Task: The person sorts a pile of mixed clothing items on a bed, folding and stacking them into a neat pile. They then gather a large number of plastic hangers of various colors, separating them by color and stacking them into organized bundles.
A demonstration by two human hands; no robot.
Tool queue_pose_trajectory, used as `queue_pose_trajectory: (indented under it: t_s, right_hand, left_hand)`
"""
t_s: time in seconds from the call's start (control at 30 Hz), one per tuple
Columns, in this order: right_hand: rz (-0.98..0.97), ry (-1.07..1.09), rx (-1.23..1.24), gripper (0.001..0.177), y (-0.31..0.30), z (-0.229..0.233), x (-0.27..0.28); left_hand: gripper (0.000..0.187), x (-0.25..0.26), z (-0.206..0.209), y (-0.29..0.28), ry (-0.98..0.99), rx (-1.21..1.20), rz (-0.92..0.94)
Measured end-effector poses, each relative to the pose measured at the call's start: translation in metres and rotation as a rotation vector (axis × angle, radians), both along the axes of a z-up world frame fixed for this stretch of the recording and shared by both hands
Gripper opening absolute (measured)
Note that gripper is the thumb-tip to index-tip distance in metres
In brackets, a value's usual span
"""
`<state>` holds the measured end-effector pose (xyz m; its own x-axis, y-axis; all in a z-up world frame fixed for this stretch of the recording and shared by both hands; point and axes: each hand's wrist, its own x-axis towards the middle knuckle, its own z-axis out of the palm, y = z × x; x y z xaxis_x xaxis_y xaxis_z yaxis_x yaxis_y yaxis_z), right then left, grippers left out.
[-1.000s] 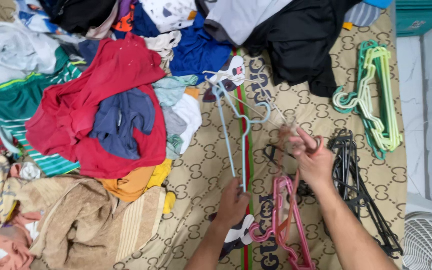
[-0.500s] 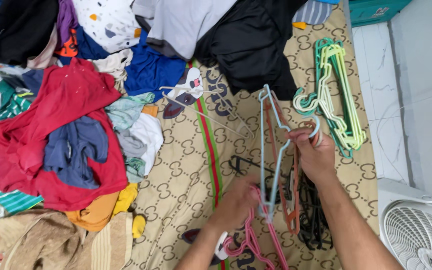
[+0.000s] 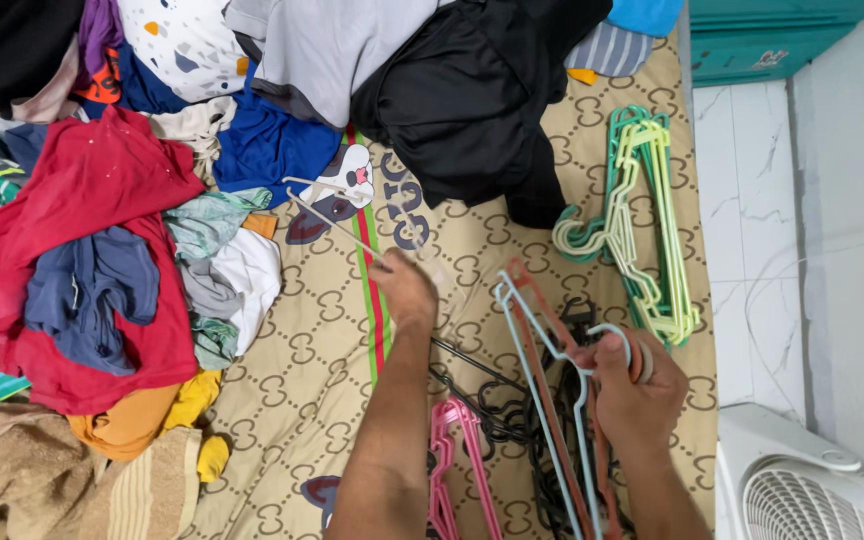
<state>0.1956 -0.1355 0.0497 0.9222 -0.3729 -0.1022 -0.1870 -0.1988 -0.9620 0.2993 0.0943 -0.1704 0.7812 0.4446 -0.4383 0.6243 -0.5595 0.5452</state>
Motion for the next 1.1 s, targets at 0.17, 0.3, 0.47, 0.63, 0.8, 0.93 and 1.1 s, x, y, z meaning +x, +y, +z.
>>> queue_pose_trajectory:
  t_s: [0.17,0.3,0.47,0.63,0.8,0.93,1.1]
  right_hand:
    - [0.164,-0.06,-0.123,0.027,-0.023,0.005,-0.021]
    - [0.535,0.093,0.041,0.012,-0.033,0.017,-0.031]
    - [1.374,-0.324,-0.164,0.026,0.013,0.092,-0.062]
    - [1.758,-0.341,-0.516,0.035,0.062,0.157,-0.079]
    - [1.451,0.316,-0.473,0.032,0.082,0.212,-0.106]
    - [1.697,-0.394,-0.718,0.019,0.091,0.243,-0.118]
    - [1.631,-0.343,-0.658,0.028,0.095,0.273,-0.142]
  left_hand:
    - [0.043,-0.038,-0.046,0.045,-0.266,0.046,0.197]
    - [0.024,-0.106,-0.004,0.105,-0.15,-0.471,0.271]
    - [0.032,-0.166,0.141,0.179,0.202,-1.267,0.474]
    - [0.025,-0.194,0.238,0.219,0.046,-1.331,0.341]
    - [0.021,-0.215,0.338,0.231,-0.01,-1.19,0.352]
    - [0.021,-0.234,0.404,0.239,0.001,-1.299,0.243]
    - [0.027,-0.265,0.385,0.221,0.007,-1.616,0.072]
